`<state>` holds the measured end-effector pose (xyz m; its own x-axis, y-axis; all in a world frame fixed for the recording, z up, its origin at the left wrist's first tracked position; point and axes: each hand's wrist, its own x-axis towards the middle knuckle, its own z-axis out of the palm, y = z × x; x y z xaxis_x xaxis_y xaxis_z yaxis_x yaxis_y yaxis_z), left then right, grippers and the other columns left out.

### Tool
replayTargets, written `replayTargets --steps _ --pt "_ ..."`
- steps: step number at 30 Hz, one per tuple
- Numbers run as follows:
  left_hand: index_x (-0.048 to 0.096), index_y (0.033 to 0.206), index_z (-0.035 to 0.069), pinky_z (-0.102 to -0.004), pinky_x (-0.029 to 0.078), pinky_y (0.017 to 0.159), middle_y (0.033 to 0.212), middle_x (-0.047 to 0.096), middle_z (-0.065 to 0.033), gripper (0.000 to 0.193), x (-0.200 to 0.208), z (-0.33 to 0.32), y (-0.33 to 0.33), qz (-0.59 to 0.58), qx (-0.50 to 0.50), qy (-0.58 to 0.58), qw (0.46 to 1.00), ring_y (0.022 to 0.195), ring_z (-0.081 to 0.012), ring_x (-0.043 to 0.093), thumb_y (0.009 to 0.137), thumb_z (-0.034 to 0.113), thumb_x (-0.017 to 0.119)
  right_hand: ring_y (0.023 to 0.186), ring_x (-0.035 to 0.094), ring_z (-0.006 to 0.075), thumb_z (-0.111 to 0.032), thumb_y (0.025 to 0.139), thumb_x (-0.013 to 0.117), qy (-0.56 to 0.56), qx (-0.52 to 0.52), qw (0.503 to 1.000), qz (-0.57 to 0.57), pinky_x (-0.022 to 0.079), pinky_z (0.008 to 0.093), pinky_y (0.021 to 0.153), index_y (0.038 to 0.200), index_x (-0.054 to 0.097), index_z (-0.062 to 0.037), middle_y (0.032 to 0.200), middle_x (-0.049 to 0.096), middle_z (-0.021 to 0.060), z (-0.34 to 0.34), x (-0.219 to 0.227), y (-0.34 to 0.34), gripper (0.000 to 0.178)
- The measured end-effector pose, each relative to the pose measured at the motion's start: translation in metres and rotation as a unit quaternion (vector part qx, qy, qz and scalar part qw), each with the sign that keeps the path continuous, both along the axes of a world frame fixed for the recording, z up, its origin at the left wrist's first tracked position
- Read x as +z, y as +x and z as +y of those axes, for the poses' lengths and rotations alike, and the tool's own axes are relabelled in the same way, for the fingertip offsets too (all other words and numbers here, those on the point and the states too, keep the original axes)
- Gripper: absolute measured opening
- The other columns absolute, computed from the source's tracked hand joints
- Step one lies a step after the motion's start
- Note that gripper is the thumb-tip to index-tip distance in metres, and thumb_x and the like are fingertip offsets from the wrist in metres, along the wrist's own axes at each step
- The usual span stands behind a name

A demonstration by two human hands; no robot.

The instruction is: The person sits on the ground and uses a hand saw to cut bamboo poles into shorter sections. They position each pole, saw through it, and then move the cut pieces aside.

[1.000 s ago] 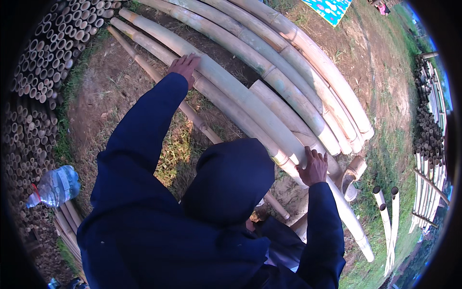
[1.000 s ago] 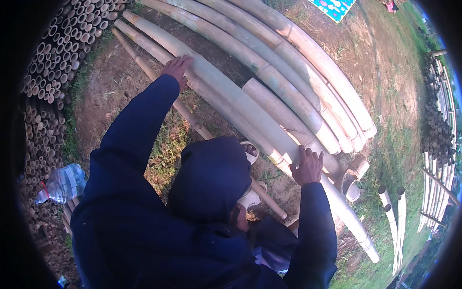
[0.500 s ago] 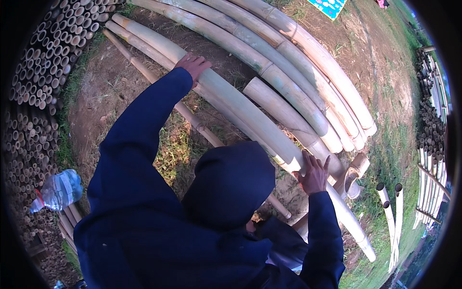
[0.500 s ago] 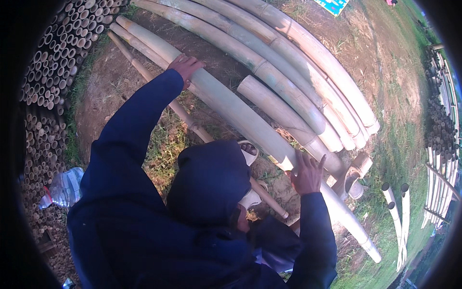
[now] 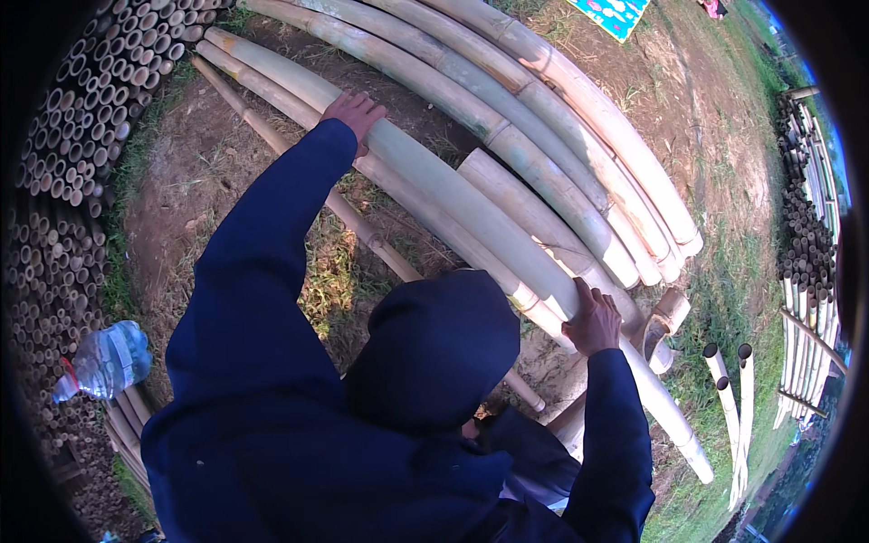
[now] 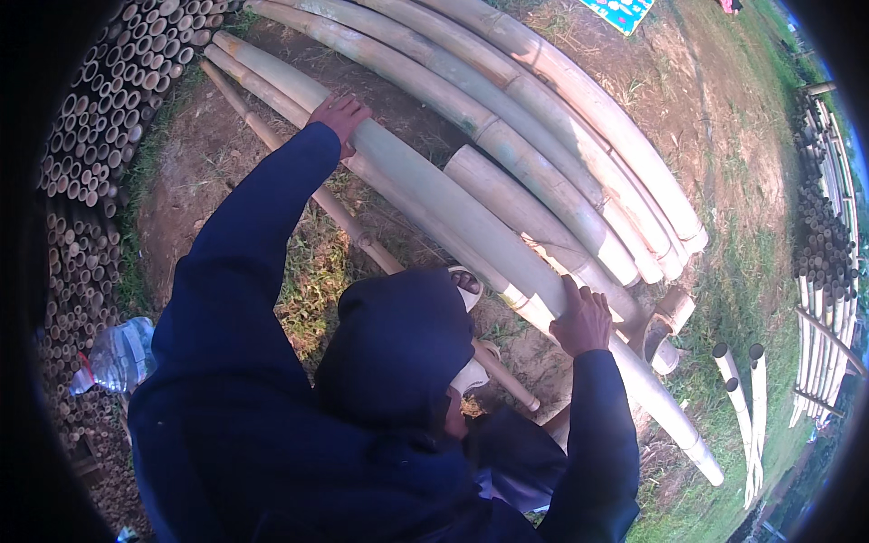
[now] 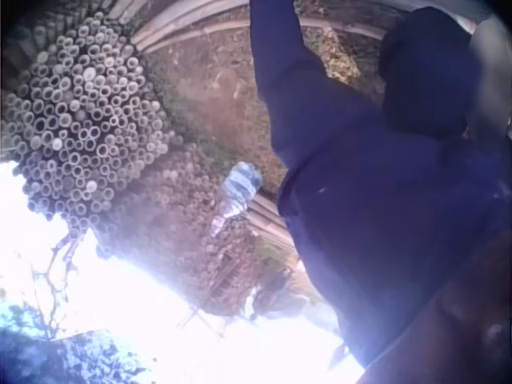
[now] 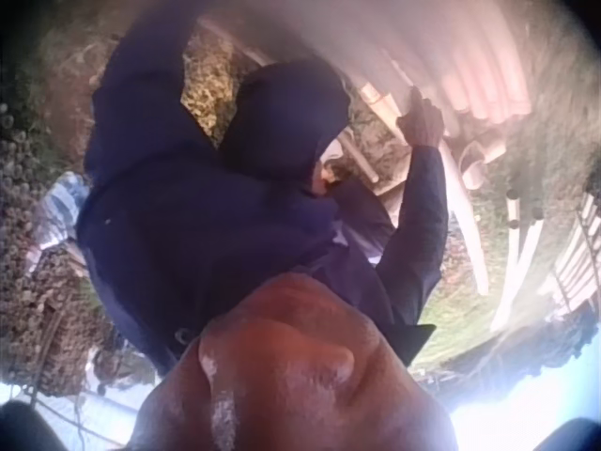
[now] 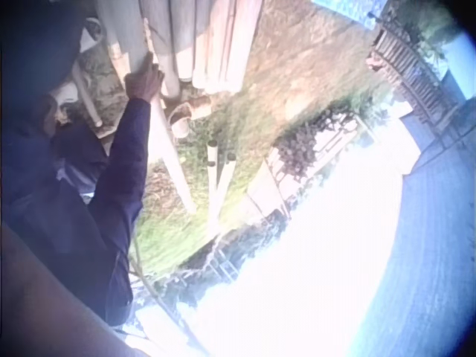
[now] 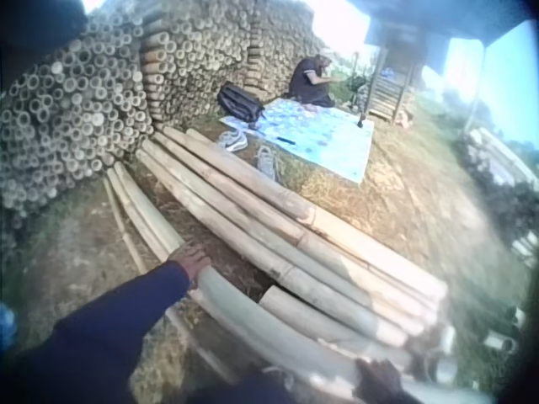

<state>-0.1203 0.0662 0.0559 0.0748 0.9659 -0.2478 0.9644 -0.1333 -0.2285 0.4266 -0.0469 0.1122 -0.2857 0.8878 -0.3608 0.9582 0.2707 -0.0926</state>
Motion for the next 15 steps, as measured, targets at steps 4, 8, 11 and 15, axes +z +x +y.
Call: replayTargets --steps 4,8,11,15 --pt "0.044 0.144 0.021 -0.0511 0.022 0.126 0.149 0.050 -0.0061 0.087 -0.006 0.015 0.006 0.030 0.003 -0.022 0.999 0.153 -0.0261 0.030 0.071 0.037 0.089 0.111 0.065 0.0365 -0.016 0.064 0.081 0.006 0.002 1.000 -0.009 0.039 0.0515 0.117 0.142 0.053 -0.0174 0.110 0.068 0.0148 0.014 -0.011 -0.002 0.083" --pt "0.042 0.147 0.022 -0.0511 0.020 0.127 0.151 0.049 -0.0064 0.088 -0.004 0.016 0.007 0.013 0.003 -0.043 0.999 0.154 -0.0265 0.029 0.073 0.033 0.088 0.112 0.065 0.0368 -0.016 0.064 0.081 0.007 0.012 1.000 -0.015 0.035 0.0518 0.121 0.144 0.051 -0.0167 0.111 0.068 0.0146 0.013 -0.015 -0.001 0.085" --pt "0.040 0.150 0.022 -0.0508 0.022 0.126 0.151 0.048 -0.0068 0.089 -0.013 -0.002 -0.002 -0.047 0.027 0.046 0.997 0.152 -0.0275 0.031 0.075 0.026 0.087 0.115 0.064 0.0367 -0.019 0.065 0.087 -0.003 0.012 0.999 -0.037 0.032 0.0534 0.122 0.150 0.045 -0.0177 0.114 0.067 0.0140 0.009 -0.018 0.001 0.094" --pt "0.035 0.153 0.017 -0.0520 0.024 0.123 0.152 0.045 -0.0103 0.088 -0.037 -0.048 0.019 -0.275 0.165 0.227 0.920 0.148 -0.0326 0.035 0.078 0.017 0.081 0.124 0.059 0.0340 -0.027 0.068 0.093 0.024 0.007 0.998 -0.056 0.028 0.0580 0.123 0.158 0.034 -0.0212 0.124 0.064 0.0122 0.000 -0.011 -0.005 0.108"
